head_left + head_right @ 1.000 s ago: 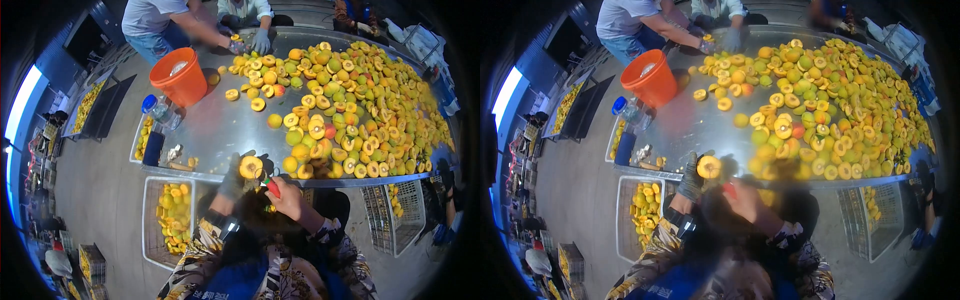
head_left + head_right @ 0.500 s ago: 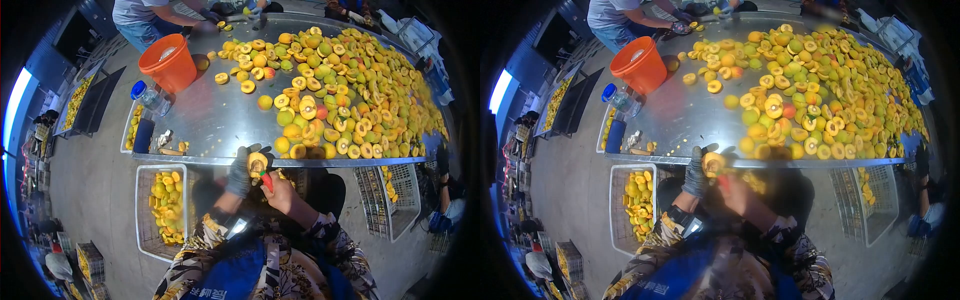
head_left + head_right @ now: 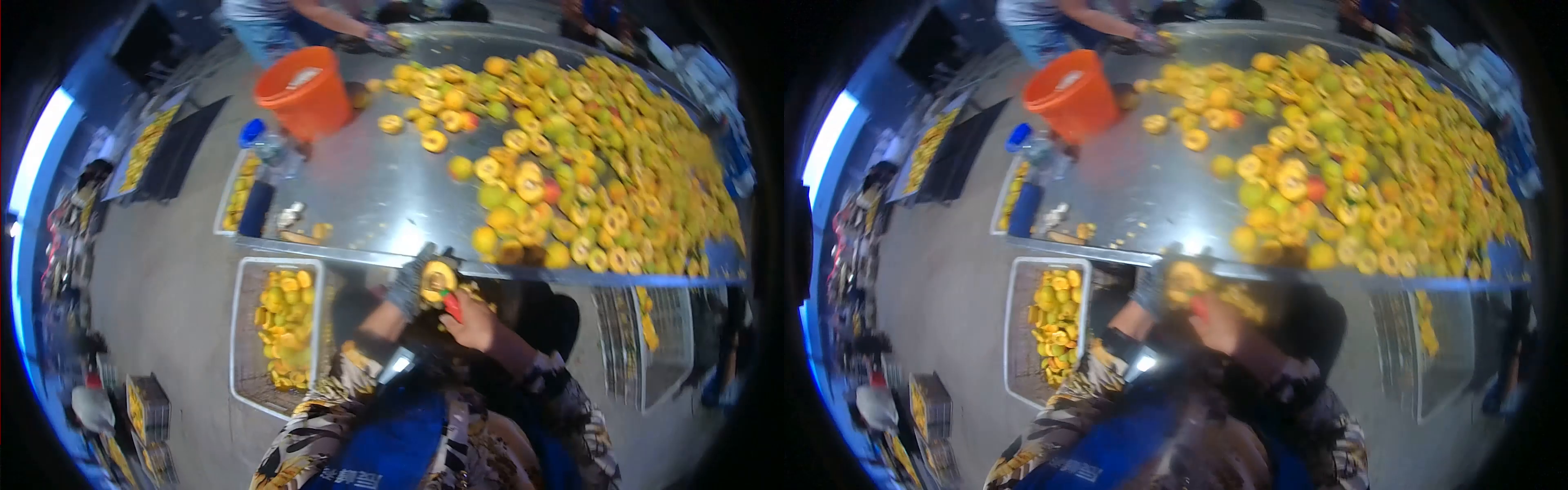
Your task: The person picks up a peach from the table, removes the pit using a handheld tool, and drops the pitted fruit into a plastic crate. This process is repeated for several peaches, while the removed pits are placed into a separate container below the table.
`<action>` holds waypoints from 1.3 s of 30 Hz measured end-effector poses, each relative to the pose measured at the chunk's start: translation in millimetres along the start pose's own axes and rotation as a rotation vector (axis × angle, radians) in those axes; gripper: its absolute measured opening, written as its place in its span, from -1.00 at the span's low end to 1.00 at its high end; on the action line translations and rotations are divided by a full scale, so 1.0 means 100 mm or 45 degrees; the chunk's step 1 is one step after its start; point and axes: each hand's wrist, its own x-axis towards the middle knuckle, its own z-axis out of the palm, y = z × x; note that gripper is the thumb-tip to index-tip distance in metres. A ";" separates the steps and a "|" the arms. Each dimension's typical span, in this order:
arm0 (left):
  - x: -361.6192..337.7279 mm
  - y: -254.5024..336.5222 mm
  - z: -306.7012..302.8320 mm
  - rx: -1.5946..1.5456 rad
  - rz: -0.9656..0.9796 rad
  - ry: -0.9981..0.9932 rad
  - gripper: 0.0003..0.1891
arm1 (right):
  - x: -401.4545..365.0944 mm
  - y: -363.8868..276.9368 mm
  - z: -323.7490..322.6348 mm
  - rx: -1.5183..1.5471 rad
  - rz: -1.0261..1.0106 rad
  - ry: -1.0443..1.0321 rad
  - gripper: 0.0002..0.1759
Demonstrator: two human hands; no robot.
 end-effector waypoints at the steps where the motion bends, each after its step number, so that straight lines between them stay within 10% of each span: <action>1: -0.26 0.03 0.30 0.055 0.152 0.116 -0.60 | 0.02 -0.05 -0.02 0.065 0.009 0.052 -0.44; 3: -0.19 0.05 0.20 0.225 0.294 0.351 -0.64 | 0.06 0.01 0.06 0.105 -0.125 0.211 -0.32; 12: -0.03 0.19 -0.22 0.233 0.326 -0.044 -0.30 | 0.08 -0.09 -0.06 0.087 -0.081 0.395 -0.61; 31: 0.02 -0.19 -0.06 0.494 0.911 0.131 -0.64 | 0.06 -0.15 0.24 0.109 0.174 0.164 -0.71; 39: -0.05 0.15 0.04 0.226 0.129 0.176 -0.66 | 0.04 -0.10 0.20 0.081 0.169 -0.108 -0.69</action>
